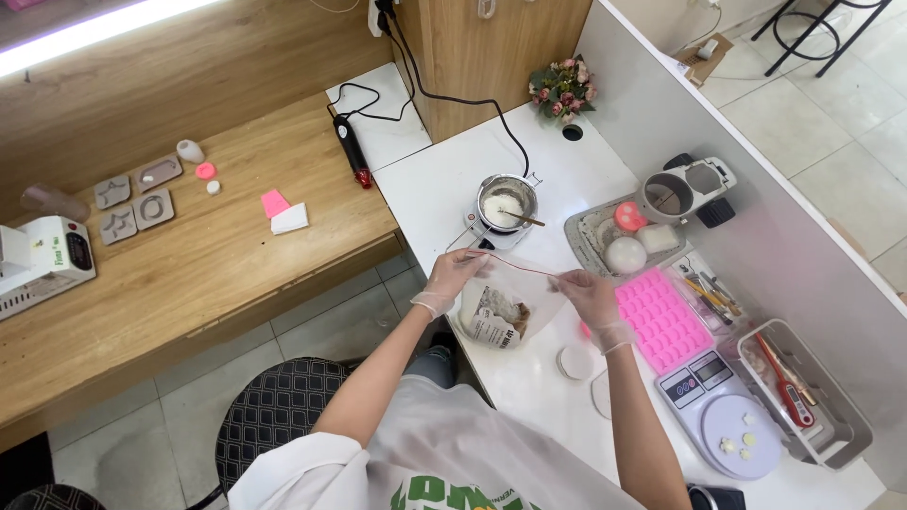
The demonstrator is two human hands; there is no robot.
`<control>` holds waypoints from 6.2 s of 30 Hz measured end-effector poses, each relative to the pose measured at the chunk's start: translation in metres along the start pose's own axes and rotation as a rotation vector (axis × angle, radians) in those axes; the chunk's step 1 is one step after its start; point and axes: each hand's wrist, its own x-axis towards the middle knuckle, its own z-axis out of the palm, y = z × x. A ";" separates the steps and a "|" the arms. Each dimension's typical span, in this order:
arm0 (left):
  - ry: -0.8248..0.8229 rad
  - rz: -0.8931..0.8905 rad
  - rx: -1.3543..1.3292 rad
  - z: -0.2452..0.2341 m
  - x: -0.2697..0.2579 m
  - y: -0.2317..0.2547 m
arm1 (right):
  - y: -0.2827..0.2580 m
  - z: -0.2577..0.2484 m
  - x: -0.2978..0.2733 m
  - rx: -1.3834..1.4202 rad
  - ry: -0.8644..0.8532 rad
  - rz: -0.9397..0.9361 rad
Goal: Scooping white wax flakes from a bag into a small melting pot using a spoon.
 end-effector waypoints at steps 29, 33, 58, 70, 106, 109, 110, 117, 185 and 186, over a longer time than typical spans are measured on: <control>-0.370 0.086 0.568 -0.042 0.025 0.054 | -0.046 0.065 0.054 -0.724 -0.300 -0.282; -0.397 0.285 0.578 -0.040 0.030 0.046 | -0.041 0.074 0.049 -0.725 -0.159 -0.486; -0.500 0.301 0.786 -0.033 0.049 0.058 | -0.004 -0.096 -0.029 0.253 1.231 -0.065; -0.559 0.307 0.801 -0.024 0.046 0.065 | -0.009 -0.074 -0.056 0.244 1.181 0.029; -0.733 0.126 0.867 -0.010 0.054 0.059 | -0.018 -0.005 -0.011 -0.347 -0.039 -0.243; -0.708 0.086 0.908 -0.011 0.061 0.053 | -0.016 -0.005 -0.008 -0.337 -0.011 -0.279; -0.721 0.077 0.902 -0.010 0.062 0.056 | -0.021 -0.007 -0.009 -0.345 -0.032 -0.269; -0.747 0.010 0.798 -0.010 0.063 0.052 | 0.001 0.002 0.005 -0.475 -0.028 -0.287; -0.851 0.821 0.842 0.036 0.087 0.016 | -0.014 0.013 -0.034 0.351 0.246 0.127; -0.856 0.871 0.844 0.041 0.088 0.010 | -0.019 0.013 -0.034 0.351 0.241 0.135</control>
